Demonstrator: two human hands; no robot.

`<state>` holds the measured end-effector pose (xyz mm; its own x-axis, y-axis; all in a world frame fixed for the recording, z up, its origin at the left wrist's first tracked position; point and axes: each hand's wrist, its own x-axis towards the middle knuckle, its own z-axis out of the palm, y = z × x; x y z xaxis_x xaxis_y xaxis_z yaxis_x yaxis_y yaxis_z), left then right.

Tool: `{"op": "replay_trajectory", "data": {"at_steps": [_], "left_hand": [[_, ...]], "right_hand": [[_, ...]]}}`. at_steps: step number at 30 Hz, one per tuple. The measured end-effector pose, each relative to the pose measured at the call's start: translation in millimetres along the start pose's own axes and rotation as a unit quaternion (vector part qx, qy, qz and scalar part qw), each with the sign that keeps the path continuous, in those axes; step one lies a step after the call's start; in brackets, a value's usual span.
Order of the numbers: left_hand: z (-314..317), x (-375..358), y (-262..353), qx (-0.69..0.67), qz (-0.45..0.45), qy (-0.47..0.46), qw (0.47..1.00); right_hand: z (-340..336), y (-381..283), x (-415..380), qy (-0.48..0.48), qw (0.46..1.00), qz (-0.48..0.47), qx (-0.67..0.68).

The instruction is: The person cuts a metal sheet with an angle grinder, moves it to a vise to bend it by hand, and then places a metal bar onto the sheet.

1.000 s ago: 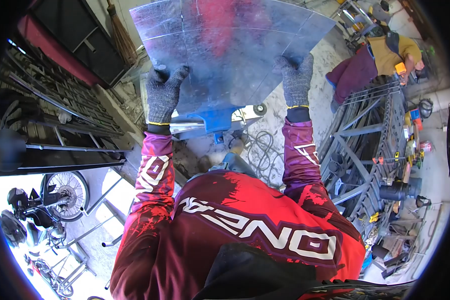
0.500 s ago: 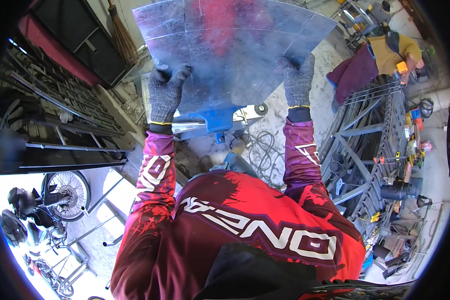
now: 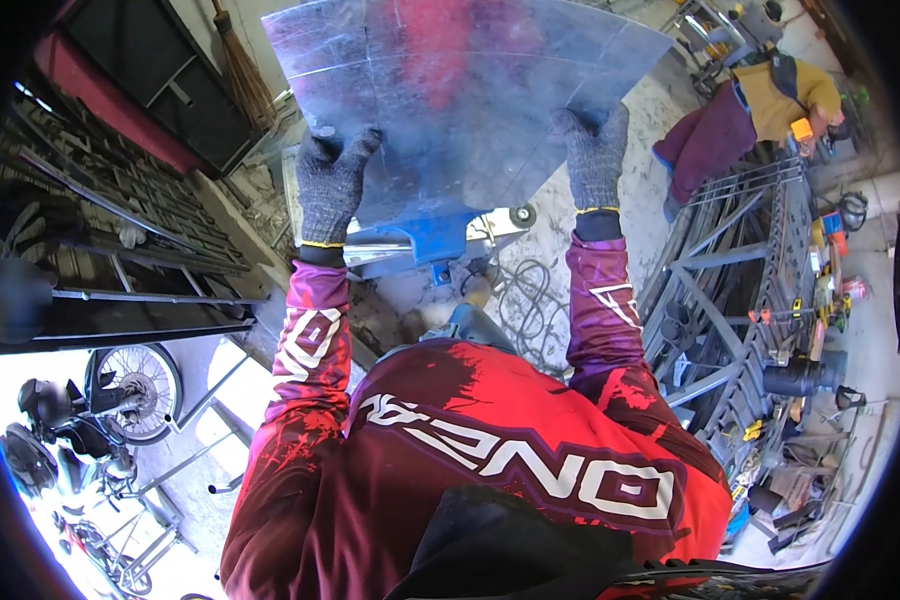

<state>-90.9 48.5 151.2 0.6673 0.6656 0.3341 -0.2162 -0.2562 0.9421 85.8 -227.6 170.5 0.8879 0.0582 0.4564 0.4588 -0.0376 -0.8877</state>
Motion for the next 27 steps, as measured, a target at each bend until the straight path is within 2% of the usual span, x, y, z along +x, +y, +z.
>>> {"op": "replay_trajectory", "data": {"at_steps": [9,12,14,27], "left_hand": [[0.4,0.1,-5.3,-0.022,-0.01,0.004,1.0],[2.2,0.0,-2.5,-0.032,-0.011,0.004,0.999],[1.6,-0.2,-0.6,-0.033,-0.012,0.004,0.999],[0.2,0.9,0.9,-0.001,-0.01,0.0,1.0]], "right_hand": [[0.1,2.5,1.5,0.001,1.0,-0.003,-0.006],[-0.9,1.1,1.3,0.009,0.998,-0.012,-0.056],[-0.8,-3.4,-0.2,0.005,0.999,0.032,-0.006],[0.8,-2.9,2.6,0.007,0.999,0.044,-0.002]]}}
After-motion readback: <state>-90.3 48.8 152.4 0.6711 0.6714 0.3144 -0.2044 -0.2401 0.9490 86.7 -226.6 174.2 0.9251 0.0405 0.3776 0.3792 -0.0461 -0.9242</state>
